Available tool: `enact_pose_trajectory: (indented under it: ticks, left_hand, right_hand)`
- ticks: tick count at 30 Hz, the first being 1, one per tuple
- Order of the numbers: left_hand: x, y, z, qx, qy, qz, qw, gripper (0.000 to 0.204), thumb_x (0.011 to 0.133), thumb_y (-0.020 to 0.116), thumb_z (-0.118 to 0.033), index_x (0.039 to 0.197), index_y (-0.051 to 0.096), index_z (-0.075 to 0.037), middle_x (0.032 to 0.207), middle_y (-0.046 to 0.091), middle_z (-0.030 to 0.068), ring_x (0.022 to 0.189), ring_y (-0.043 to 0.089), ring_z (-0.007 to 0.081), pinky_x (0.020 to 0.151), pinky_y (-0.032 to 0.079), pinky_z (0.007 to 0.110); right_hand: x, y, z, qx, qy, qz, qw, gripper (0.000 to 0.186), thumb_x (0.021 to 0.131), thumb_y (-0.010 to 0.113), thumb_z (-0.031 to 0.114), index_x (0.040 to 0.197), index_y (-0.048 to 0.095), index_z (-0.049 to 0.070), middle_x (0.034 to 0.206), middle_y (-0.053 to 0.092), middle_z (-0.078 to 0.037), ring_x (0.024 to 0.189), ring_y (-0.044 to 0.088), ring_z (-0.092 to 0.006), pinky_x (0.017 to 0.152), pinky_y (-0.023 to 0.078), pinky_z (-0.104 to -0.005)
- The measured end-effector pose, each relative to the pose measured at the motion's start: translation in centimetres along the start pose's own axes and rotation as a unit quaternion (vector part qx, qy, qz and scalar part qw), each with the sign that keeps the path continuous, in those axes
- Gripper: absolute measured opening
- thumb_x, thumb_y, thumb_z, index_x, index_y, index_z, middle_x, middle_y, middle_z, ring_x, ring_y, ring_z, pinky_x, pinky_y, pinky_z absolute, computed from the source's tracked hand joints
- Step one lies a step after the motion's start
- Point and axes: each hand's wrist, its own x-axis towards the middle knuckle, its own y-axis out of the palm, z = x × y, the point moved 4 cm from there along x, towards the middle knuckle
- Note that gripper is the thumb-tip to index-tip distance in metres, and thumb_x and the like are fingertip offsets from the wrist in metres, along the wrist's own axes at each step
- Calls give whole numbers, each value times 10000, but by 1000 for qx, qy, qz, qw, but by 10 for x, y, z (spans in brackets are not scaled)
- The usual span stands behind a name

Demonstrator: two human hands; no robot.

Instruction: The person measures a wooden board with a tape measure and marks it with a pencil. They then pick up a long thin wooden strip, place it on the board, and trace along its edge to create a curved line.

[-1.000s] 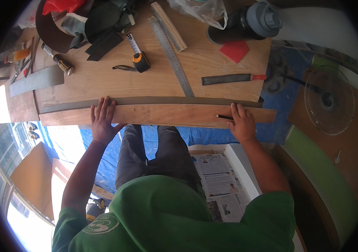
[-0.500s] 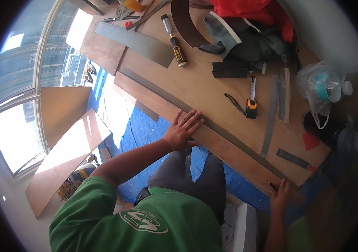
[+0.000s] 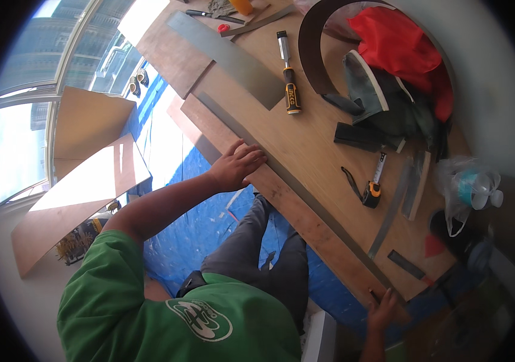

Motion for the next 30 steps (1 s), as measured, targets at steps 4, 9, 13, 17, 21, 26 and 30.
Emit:
enact_pose_trajectory:
  ticks: [4, 9, 13, 17, 21, 26, 30]
  left_hand:
    - [2, 0, 3, -8, 11, -4, 1000, 884, 699, 843, -218, 1527, 554, -105, 1540, 512, 66, 1533, 400, 249, 1318, 208, 578]
    - [2, 2, 4, -19, 16, -19, 1000, 888, 686, 849, -222, 1517, 563, -97, 1534, 519, 73, 1532, 407, 249, 1315, 213, 577]
    - [1, 3, 5, -22, 23, -26, 999, 902, 674, 848, -227, 1519, 562, -94, 1543, 516, 81, 1534, 411, 254, 1314, 214, 579]
    - [0, 5, 5, -21, 24, -27, 999, 915, 664, 843, -226, 1523, 558, -88, 1553, 511, 89, 1538, 410, 262, 1312, 214, 586]
    - [-1, 8, 7, -24, 24, -32, 999, 911, 667, 836, -219, 1523, 557, -83, 1552, 512, 94, 1536, 415, 263, 1311, 214, 588]
    - [1, 9, 6, -23, 23, -28, 999, 913, 666, 831, -218, 1526, 555, -85, 1555, 512, 98, 1538, 416, 260, 1311, 214, 587]
    - [1, 10, 5, -22, 24, -30, 999, 919, 667, 830, -215, 1532, 549, -89, 1557, 512, 96, 1539, 416, 260, 1313, 209, 588]
  right_hand:
    - [2, 1, 1, -8, 0, 2, 1000, 981, 817, 882, 188, 1641, 365, 62, 1587, 423, -255, 1420, 474, -462, 1177, 400, -546]
    - [2, 0, 1, 8, -6, -2, 1000, 984, 811, 883, 186, 1639, 367, 61, 1582, 426, -258, 1415, 474, -469, 1174, 397, -550]
    - [2, 2, 0, 9, -8, -6, 1000, 989, 805, 883, 184, 1639, 367, 61, 1581, 427, -258, 1408, 478, -471, 1171, 394, -555]
    - [2, 2, 0, 5, -3, -1, 1000, 985, 805, 881, 182, 1639, 370, 60, 1577, 431, -258, 1406, 479, -473, 1169, 393, -557]
    - [2, -2, 4, 8, 1, 2, 1000, 975, 806, 880, 182, 1634, 380, 59, 1577, 433, -257, 1409, 477, -473, 1168, 392, -560]
    - [3, -2, 2, 15, 4, 6, 1000, 966, 813, 876, 185, 1633, 383, 62, 1582, 429, -259, 1412, 473, -477, 1170, 390, -561]
    - [2, -4, 2, 17, -9, 1, 1000, 971, 819, 873, 188, 1641, 370, 73, 1585, 423, -259, 1417, 468, -477, 1171, 391, -561]
